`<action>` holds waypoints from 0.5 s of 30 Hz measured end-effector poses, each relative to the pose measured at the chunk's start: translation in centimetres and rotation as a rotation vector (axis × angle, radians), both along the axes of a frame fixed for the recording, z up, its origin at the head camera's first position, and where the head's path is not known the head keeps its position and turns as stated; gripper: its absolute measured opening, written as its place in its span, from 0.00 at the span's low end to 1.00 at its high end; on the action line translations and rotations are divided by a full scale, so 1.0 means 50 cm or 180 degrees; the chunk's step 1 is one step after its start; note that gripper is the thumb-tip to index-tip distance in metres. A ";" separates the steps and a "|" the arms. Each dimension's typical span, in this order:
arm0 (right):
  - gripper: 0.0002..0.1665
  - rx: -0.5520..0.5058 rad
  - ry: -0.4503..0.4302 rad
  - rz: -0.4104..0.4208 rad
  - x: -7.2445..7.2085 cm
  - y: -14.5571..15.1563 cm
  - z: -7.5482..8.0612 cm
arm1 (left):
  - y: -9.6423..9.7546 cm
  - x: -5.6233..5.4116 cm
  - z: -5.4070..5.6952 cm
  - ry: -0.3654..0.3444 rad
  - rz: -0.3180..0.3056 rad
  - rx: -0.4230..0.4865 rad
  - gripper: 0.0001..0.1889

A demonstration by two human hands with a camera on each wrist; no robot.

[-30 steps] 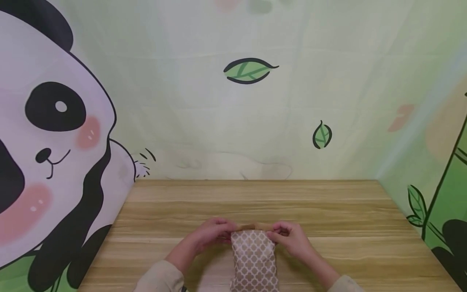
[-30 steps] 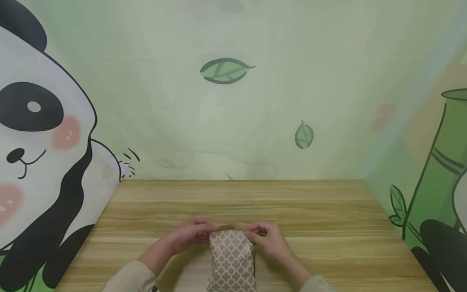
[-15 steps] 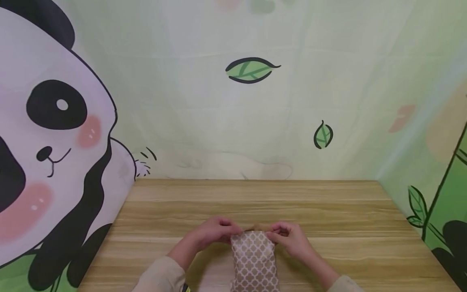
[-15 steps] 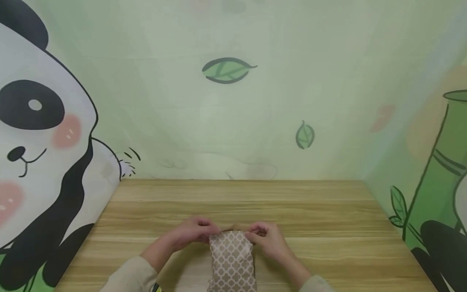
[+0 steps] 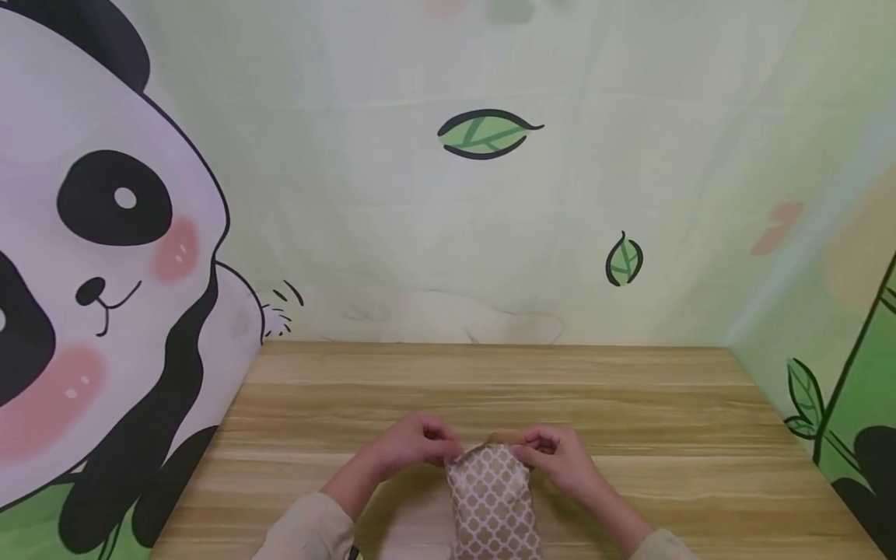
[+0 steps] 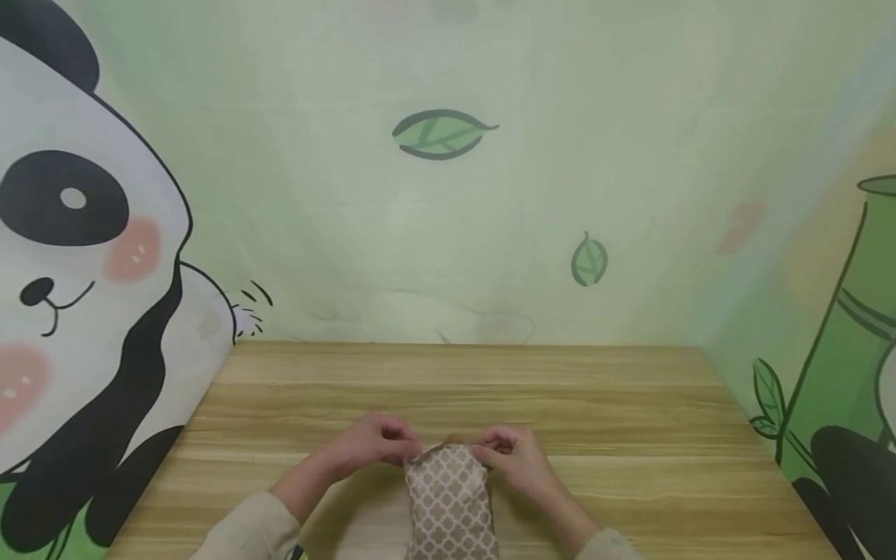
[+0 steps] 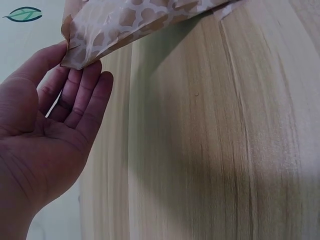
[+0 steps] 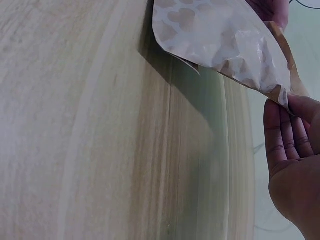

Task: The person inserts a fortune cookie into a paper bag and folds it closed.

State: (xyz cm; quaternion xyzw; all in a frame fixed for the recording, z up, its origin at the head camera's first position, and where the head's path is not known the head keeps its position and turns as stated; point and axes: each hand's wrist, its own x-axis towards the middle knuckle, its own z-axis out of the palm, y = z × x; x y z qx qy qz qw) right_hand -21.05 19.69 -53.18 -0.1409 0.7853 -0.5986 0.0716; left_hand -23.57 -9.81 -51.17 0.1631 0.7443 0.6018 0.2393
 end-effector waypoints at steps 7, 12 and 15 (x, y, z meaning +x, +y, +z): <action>0.08 -0.0042 0.0104 0.0043 0.000 0.000 -0.005 | -0.001 0.007 0.004 0.0268 -0.0022 -0.0127 0.08; 0.08 -0.0090 0.0152 0.0079 0.001 0.002 -0.005 | -0.001 0.006 0.002 0.0425 -0.0061 -0.0240 0.07; 0.09 -0.0103 0.0183 0.0093 0.003 0.003 -0.004 | -0.001 0.006 0.003 0.0465 -0.0076 -0.0290 0.06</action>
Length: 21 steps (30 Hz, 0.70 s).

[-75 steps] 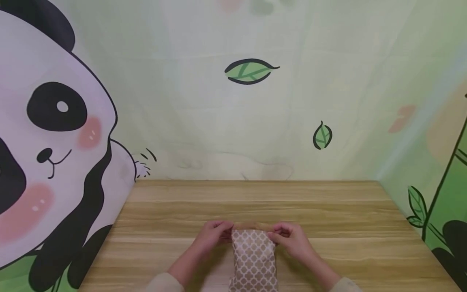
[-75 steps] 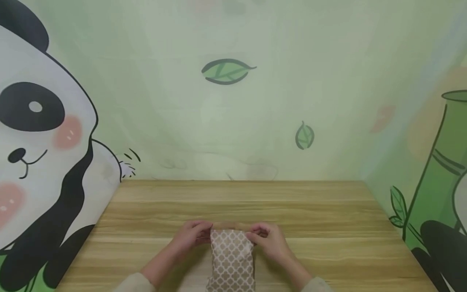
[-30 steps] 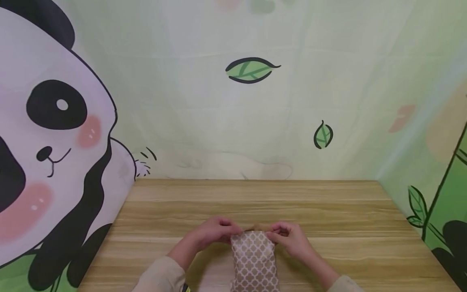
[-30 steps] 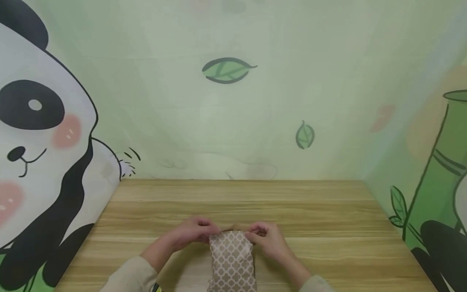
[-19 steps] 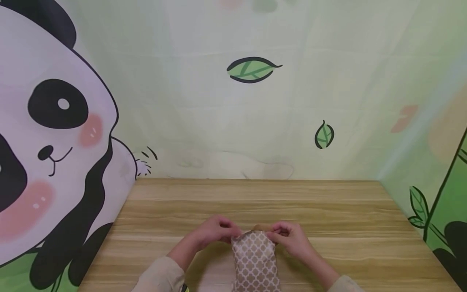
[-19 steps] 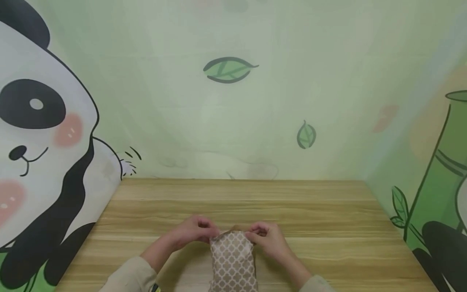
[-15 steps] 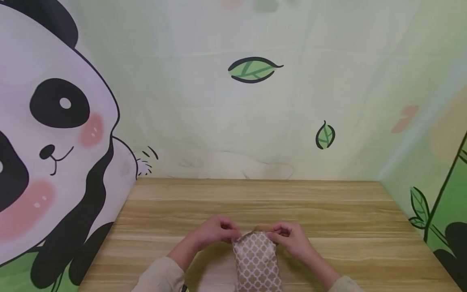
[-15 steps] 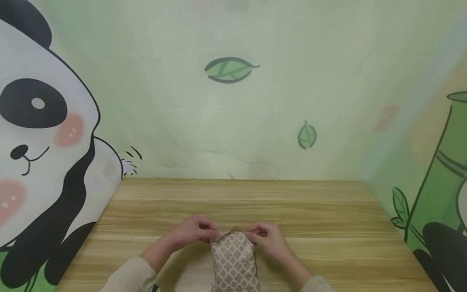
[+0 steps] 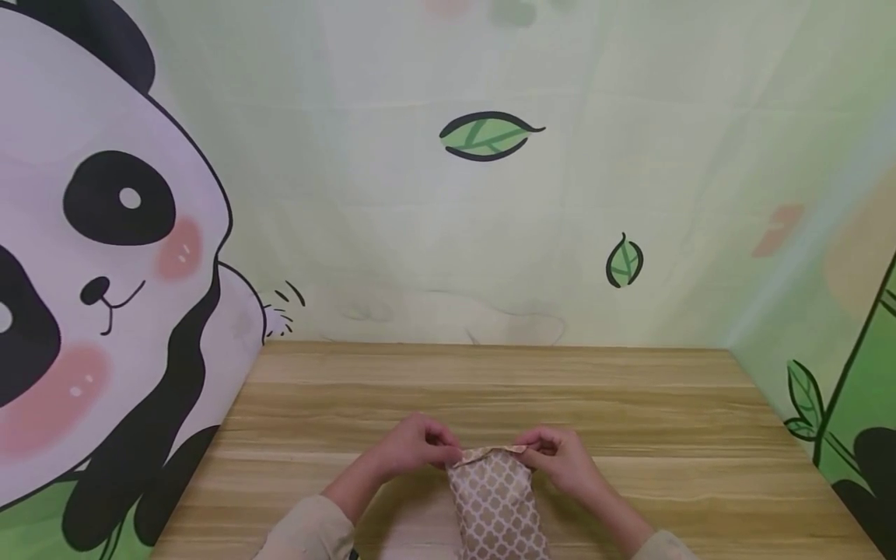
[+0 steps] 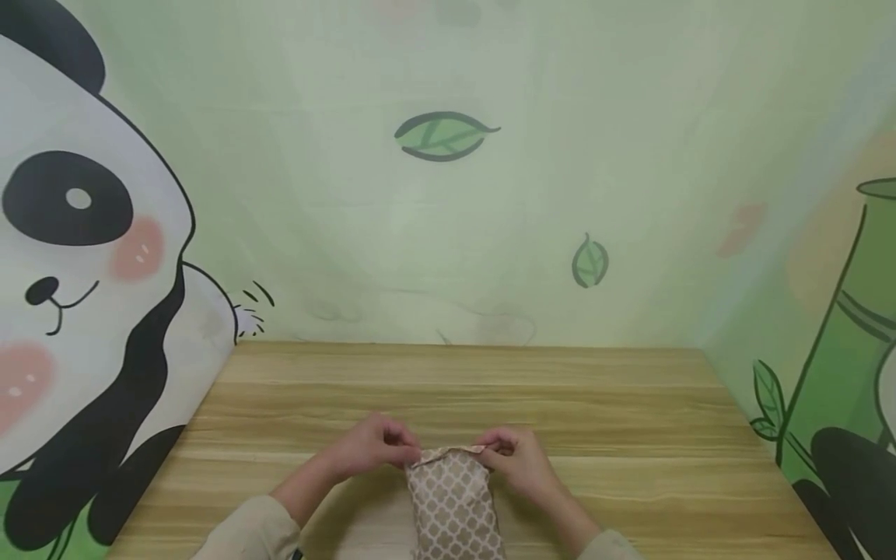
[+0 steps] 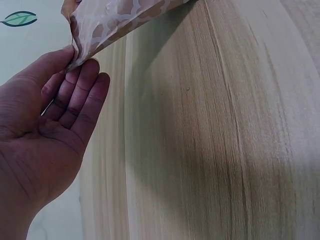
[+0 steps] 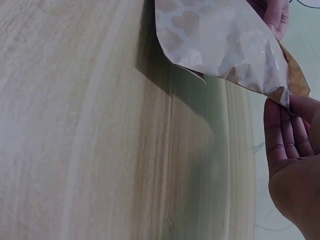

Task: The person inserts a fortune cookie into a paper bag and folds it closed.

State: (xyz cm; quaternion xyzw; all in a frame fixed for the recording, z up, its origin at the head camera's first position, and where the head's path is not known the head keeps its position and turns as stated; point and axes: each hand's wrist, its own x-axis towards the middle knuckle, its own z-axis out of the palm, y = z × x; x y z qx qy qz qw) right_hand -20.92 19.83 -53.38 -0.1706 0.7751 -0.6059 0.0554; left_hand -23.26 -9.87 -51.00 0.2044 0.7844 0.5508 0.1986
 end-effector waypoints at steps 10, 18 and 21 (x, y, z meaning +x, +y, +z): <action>0.17 0.0090 -0.0106 0.0158 0.010 0.031 0.006 | 0.009 0.004 0.004 -0.0003 -0.0037 0.0041 0.07; 0.29 0.0082 -0.0381 0.0417 0.000 0.064 0.036 | 0.012 -0.002 -0.003 -0.0047 -0.0006 0.0012 0.06; 0.28 0.0184 -0.0366 0.0480 -0.018 0.052 0.048 | 0.011 -0.002 -0.006 -0.0061 -0.0010 0.0022 0.06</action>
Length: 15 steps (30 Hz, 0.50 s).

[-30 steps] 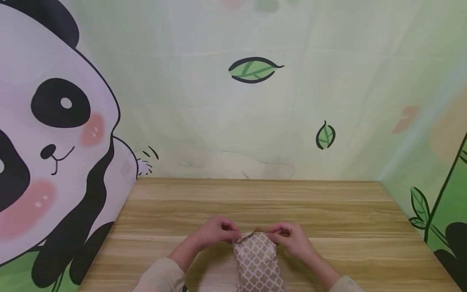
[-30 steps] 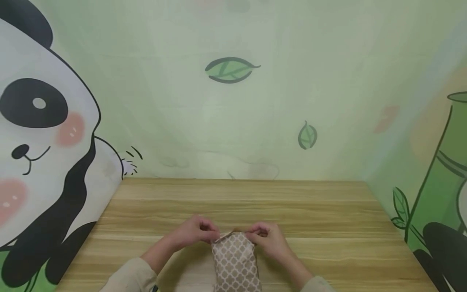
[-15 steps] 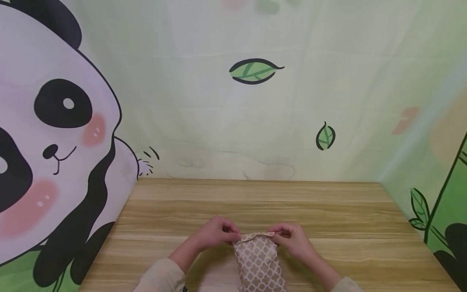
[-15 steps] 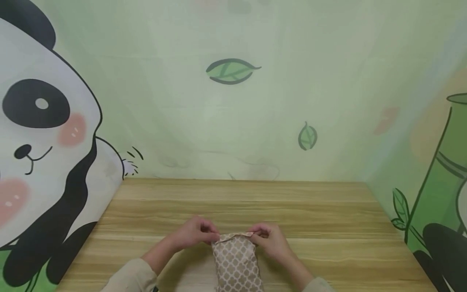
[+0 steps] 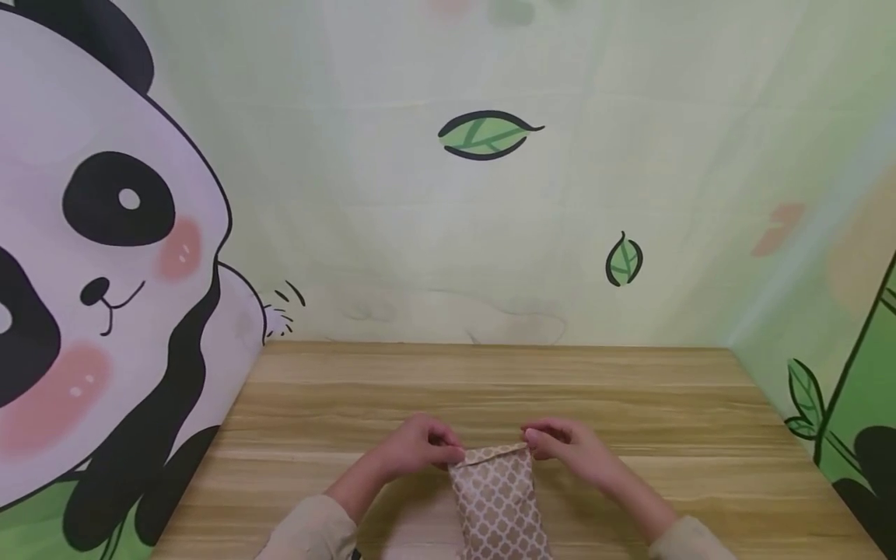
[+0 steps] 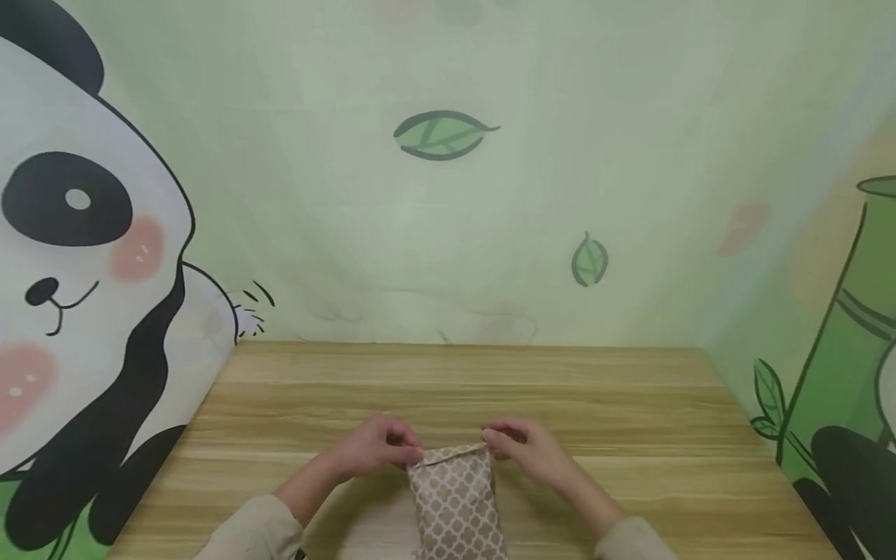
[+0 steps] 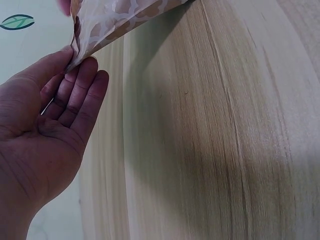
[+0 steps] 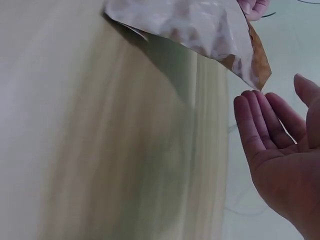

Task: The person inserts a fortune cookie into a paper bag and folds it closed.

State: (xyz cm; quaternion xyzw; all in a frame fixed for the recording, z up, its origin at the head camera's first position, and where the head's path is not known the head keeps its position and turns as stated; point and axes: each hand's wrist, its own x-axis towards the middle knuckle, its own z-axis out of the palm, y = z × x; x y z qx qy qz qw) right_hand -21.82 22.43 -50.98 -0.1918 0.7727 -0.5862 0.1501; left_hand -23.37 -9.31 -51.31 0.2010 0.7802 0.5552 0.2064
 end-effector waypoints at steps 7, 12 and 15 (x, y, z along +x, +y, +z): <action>0.19 0.0678 0.0329 0.0381 -0.046 -0.046 0.022 | -0.002 0.002 0.002 0.0029 -0.0033 0.0022 0.06; 0.16 0.1057 0.0544 0.0676 -0.074 -0.075 0.031 | -0.003 0.004 0.005 0.0094 -0.0052 -0.0004 0.06; 0.14 0.1071 0.0486 0.0801 -0.085 -0.089 0.032 | -0.004 0.004 0.006 0.0134 -0.0059 -0.0011 0.06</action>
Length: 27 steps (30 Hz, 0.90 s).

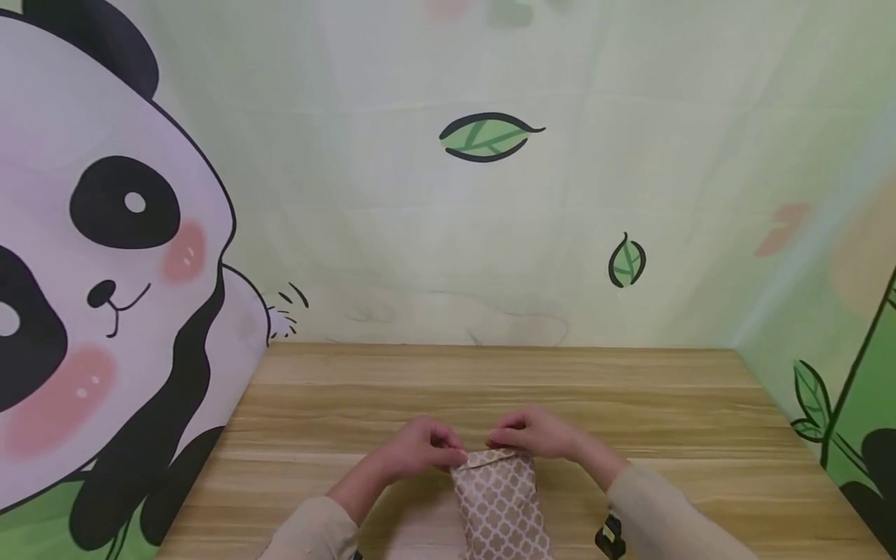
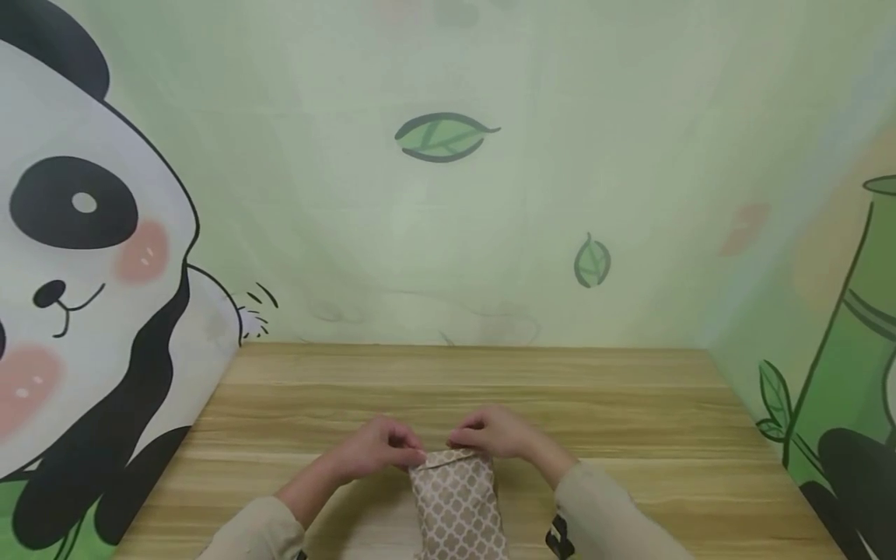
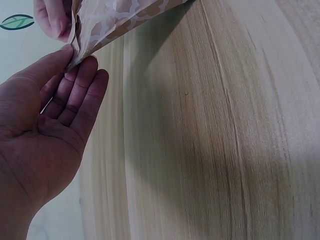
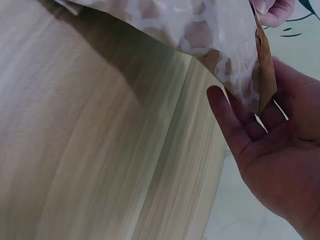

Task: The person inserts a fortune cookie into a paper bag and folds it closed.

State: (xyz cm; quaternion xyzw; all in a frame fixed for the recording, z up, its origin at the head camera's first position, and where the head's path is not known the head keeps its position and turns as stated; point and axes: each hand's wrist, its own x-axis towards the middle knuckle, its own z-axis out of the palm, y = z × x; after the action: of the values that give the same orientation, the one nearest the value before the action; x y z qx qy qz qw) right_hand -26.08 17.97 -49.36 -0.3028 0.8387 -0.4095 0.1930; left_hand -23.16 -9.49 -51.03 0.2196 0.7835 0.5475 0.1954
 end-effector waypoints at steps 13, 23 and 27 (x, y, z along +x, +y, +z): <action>0.12 0.0019 -0.0226 0.0176 -0.010 -0.055 0.000 | -0.001 0.003 0.004 0.0055 0.0022 -0.0061 0.05; 0.08 -0.0096 -0.0244 0.0254 0.006 -0.054 -0.002 | 0.005 0.007 0.002 -0.0070 0.0127 0.0071 0.05; 0.07 -0.0071 -0.0260 0.0191 0.012 -0.053 -0.002 | 0.007 0.009 0.001 -0.0043 0.0141 0.0081 0.05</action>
State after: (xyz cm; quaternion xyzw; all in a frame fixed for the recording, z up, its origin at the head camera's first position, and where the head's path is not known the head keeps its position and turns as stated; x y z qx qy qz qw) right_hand -25.48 15.34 -49.48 -0.3130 0.8160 -0.4249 0.2358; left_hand -22.71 -9.14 -50.98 0.2009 0.7798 0.5631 0.1857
